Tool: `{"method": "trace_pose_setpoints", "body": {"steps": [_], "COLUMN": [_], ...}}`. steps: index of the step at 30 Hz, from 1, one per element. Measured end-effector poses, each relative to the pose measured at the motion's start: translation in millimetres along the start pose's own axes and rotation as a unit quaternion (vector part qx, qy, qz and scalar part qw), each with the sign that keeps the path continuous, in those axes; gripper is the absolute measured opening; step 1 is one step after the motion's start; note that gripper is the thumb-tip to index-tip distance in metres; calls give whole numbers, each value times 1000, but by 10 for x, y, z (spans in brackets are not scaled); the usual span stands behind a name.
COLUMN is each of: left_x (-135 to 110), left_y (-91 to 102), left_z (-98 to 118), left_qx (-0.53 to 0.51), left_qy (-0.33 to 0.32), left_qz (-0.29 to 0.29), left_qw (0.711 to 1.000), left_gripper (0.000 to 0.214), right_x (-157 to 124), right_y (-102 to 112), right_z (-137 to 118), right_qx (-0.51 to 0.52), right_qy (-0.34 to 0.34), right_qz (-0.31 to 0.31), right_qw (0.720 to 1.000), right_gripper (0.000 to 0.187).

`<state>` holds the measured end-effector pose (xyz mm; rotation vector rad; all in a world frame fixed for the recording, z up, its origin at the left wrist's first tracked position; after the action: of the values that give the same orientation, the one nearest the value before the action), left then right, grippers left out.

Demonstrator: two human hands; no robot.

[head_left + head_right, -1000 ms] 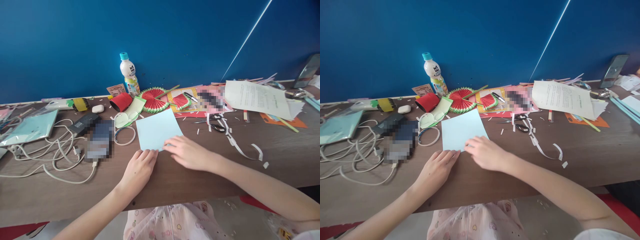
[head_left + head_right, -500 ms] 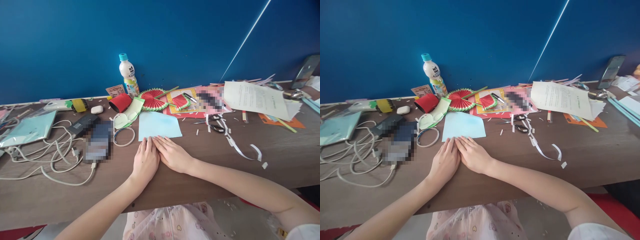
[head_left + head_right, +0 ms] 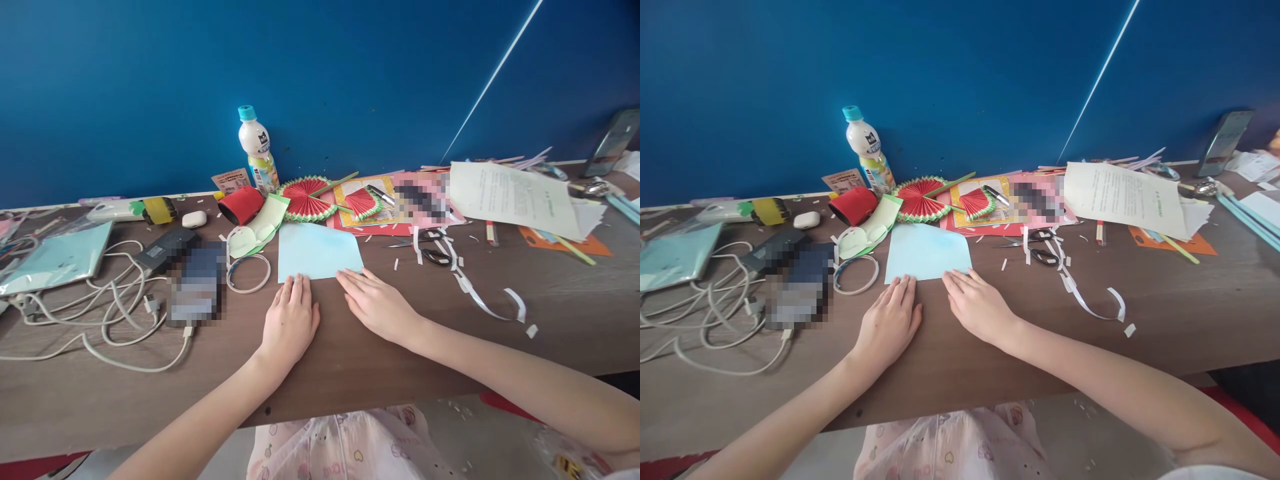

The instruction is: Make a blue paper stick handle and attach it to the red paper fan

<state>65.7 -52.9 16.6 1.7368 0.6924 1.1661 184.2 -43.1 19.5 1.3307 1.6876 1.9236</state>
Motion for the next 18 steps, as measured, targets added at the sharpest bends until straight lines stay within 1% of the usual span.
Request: {"method": "trace_pose_setpoints", "body": {"steps": [4,7,9,11,12,15,16,18], "left_x": [7,41,79,129,157,255,288,346], "left_y": [26,50,52,31,18,-20,-34,-61], "left_z": [-34,-73,-106,-158,-189,-269,-286,-300], "left_qx": [-12,-24,-27,-16,-11,3,7,-1], "left_qy": [-2,-29,-50,-54,-51,-49,-58,-92], "left_qz": [6,17,20,11,6,2,3,6], "left_qw": [1000,999,998,998,999,999,998,996], "left_gripper": [42,38,34,30,28,26,26,22], "right_x": [-131,-198,-188,-129,-84,78,130,220], "right_y": [93,142,170,169,149,35,-1,-40], "right_z": [209,311,358,403,422,456,475,505], "right_qx": [-16,-11,1,19,32,77,92,116], "right_qy": [-22,-24,-28,-37,-39,-26,-26,-18], "right_qz": [11,34,57,70,66,30,21,23], "right_qw": [1000,999,998,997,997,996,995,993], "right_gripper": [40,38,36,32,31,24,23,22]}}
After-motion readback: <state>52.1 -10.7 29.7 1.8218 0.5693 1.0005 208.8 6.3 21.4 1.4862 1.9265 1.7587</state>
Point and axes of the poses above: each hand's wrist, its own x-axis towards the middle knuckle, its own y-axis out of the back of the hand, z = x × y, the point moved 7 cm from there along x, towards the middle knuckle, and after that the axes turned 11 degrees about z, right-handed, at the moved point
